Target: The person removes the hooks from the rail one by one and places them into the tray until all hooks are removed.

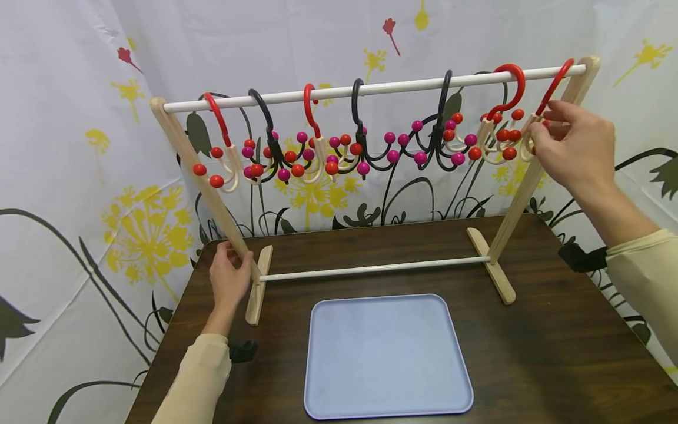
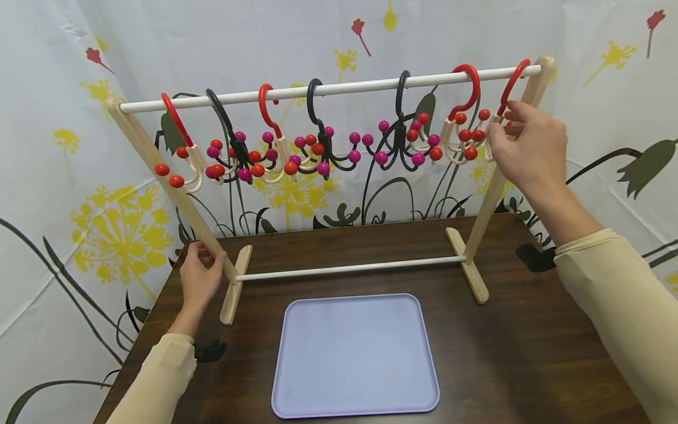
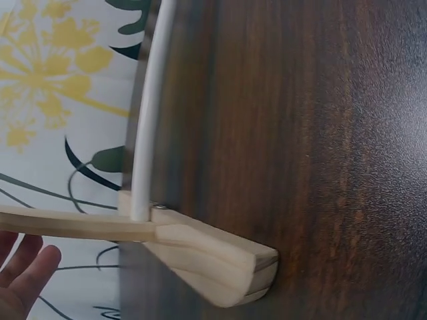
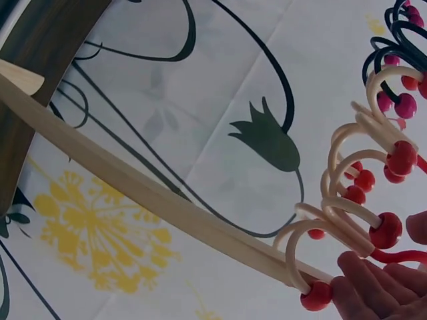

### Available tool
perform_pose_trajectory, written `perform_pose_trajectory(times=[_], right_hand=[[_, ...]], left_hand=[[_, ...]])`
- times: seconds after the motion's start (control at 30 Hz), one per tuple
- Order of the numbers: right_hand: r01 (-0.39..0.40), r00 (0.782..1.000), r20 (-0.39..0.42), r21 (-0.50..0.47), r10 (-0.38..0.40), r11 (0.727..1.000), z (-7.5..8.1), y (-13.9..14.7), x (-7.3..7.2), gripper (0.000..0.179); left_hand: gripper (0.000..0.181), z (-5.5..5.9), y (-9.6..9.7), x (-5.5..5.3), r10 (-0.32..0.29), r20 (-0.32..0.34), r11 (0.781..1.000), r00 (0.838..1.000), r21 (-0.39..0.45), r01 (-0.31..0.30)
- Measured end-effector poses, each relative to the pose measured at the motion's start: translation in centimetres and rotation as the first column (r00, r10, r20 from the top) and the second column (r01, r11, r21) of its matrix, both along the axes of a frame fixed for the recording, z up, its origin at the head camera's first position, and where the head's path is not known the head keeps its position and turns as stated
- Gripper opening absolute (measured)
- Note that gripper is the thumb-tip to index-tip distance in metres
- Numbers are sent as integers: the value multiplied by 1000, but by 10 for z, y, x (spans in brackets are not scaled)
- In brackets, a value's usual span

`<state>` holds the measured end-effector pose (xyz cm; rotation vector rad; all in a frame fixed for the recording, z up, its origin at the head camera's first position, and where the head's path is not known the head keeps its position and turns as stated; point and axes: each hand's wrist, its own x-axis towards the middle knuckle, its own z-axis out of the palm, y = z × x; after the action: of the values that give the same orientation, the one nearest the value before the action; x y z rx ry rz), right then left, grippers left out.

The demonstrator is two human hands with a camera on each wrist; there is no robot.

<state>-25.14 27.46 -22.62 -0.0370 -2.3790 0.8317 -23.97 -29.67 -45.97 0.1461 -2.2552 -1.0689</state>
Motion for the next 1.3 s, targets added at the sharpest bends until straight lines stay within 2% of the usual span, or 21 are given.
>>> perform_pose_trajectory(times=[0.23,0.4,0.63,0.73,0.9,1.07,1.3], right_hand=[[48,995,84,33,-50,998,8,1,-6,56],[70,989,123,74,-78,995,12,3,-11,54],[99,977,177,103,-116,990,16,5,-15,55],[93,976,186,94,-109,991,15,5,-16,55],[64,984,162,64,-74,996,15,4,-16,53],[64,992,110,37,-68,997,23,2,-15,49],[61,998,31,79,-63,995,27,-4,-6,45]], left_hand=[[29,-12,-1,-9,45,-28,999,999,10,-44],[23,-18,-2,-13,73,-51,997,996,-14,-74],[18,-21,-1,-16,98,-78,993,992,-53,-102],[17,-21,0,-16,106,-88,991,990,-69,-112],[17,-23,-1,-15,122,-91,989,988,-77,-129],[17,-23,-1,-15,123,-85,988,989,-84,-130],[17,-21,0,-15,121,-100,987,988,-90,-130]])
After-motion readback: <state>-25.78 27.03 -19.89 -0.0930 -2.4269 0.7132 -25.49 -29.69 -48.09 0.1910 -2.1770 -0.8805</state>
